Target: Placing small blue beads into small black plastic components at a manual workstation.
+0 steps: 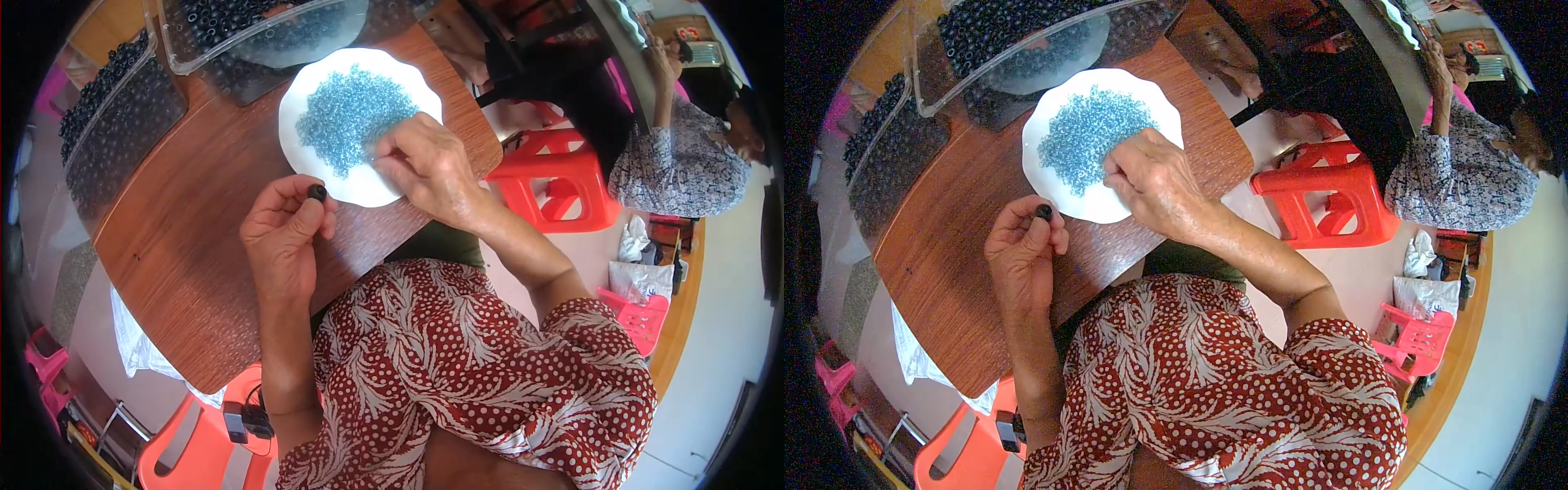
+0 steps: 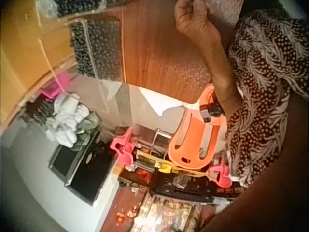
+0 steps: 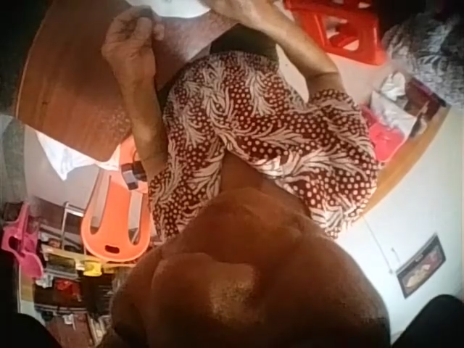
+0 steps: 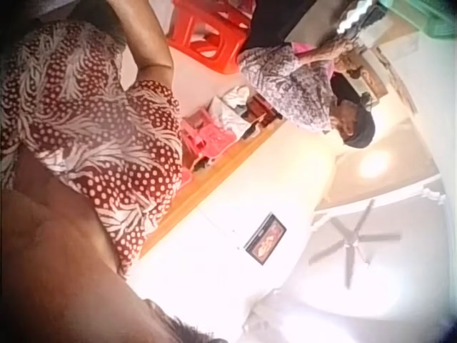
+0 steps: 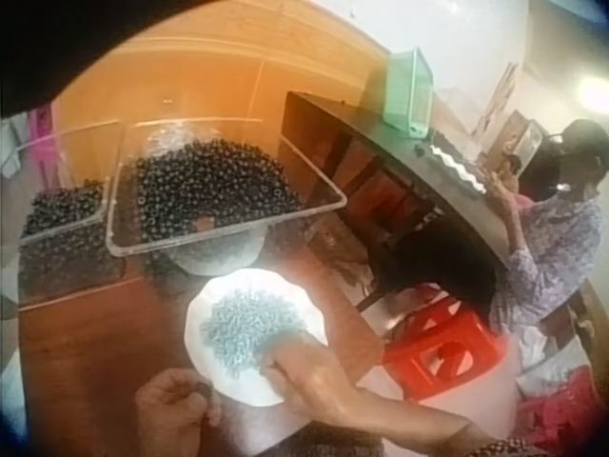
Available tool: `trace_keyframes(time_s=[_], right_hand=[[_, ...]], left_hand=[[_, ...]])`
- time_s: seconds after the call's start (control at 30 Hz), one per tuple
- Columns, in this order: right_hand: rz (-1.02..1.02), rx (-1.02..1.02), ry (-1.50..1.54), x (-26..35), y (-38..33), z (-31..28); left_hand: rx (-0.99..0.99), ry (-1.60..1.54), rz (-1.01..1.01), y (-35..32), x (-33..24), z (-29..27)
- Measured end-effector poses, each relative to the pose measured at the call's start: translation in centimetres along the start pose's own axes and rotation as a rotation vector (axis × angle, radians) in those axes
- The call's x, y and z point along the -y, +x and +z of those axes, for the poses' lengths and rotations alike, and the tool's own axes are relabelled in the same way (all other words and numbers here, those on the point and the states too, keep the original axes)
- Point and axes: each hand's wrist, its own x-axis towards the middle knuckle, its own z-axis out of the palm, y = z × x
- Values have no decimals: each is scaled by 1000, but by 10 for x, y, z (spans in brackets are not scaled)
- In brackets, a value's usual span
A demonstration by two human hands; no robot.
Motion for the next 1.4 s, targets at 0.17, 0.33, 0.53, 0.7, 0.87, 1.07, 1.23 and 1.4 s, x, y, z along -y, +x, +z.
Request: trace_keyframes(time_s=[0.17,0.33,0.53,0.7,0.87,1.07,1.23,1.4], right_hand=[[-17,-41,98,3,3,-4],[16,-48,258,14,3,-10],[-61,-78,391,27,3,-22],[-41,-64,406,35,2,-24],[-93,-27,302,38,2,-24],[-68,-15,311,37,5,-24],[80,-19,422,43,7,-30],[256,82,509,42,12,-24]], left_hand=[[27,29,24,-1,-1,6],[78,78,20,-2,3,13],[81,-2,-15,0,12,22],[114,-28,10,-3,17,26],[123,13,54,-5,18,25],[123,8,49,1,17,26],[138,-35,31,0,10,34],[70,79,-31,1,9,29]])
